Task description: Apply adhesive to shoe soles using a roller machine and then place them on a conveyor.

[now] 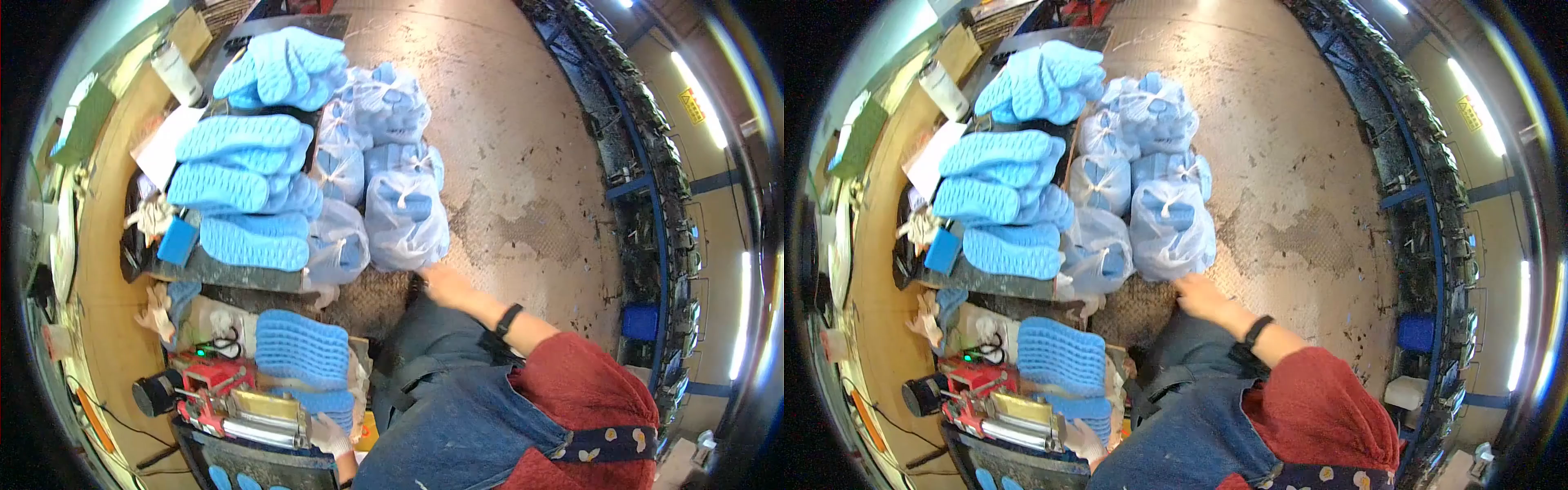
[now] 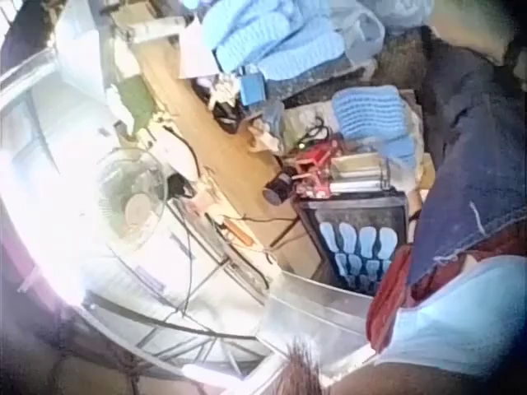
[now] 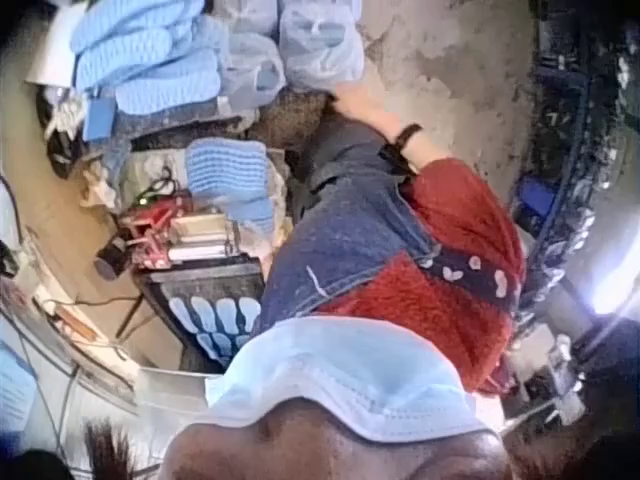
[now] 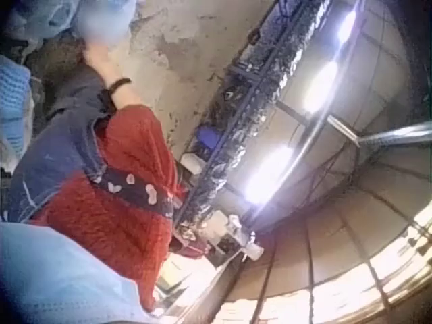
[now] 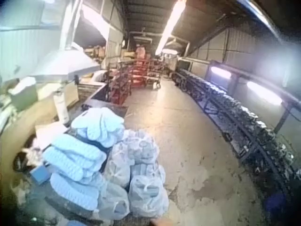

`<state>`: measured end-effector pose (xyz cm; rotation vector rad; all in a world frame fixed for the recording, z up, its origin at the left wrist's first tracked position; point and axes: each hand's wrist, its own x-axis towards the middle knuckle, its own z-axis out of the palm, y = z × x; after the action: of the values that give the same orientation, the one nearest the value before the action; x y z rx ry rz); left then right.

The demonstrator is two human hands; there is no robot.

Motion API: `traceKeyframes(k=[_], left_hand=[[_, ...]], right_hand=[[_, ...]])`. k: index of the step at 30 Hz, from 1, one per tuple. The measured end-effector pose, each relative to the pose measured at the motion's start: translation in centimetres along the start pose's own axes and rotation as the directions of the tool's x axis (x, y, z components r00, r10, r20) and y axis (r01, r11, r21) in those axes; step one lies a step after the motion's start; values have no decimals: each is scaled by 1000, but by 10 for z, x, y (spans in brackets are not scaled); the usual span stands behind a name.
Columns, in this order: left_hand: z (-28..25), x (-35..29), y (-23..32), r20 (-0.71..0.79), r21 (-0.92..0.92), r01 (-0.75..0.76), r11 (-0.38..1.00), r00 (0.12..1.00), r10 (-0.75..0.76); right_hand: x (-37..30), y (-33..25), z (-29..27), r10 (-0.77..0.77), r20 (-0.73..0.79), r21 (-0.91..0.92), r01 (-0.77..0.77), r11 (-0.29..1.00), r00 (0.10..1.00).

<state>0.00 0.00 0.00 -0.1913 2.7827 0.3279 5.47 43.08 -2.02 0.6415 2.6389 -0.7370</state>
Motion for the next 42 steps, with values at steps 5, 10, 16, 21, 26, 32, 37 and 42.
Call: traceKeyframes(k=[5,10,16,21,26,32,37,42], left_hand=[[9,-73,-24,-145,-174,-334,926,939,311],[153,-22,66,-186,-181,-554,813,831,524],[55,-48,211,192,-37,-258,965,946,260],[34,-52,425,440,-288,200,936,896,-56],[111,-22,483,691,-103,-45,994,716,104],[228,44,513,641,-237,-666,707,440,629],[236,64,680,706,131,-300,945,697,123],[182,86,950,607,-286,-24,958,769,200]], right_hand=[[-112,177,-21,597,40,7,-598,802,801],[-151,356,12,605,27,39,-605,795,796],[-105,459,-59,607,297,70,-651,756,737],[-81,504,-204,666,94,373,-646,666,740],[-41,571,-276,659,80,440,-620,650,748],[-27,669,-271,689,244,357,-724,591,683],[-37,916,-138,585,149,133,-602,787,797],[9,992,-230,686,187,-100,-681,726,703]])
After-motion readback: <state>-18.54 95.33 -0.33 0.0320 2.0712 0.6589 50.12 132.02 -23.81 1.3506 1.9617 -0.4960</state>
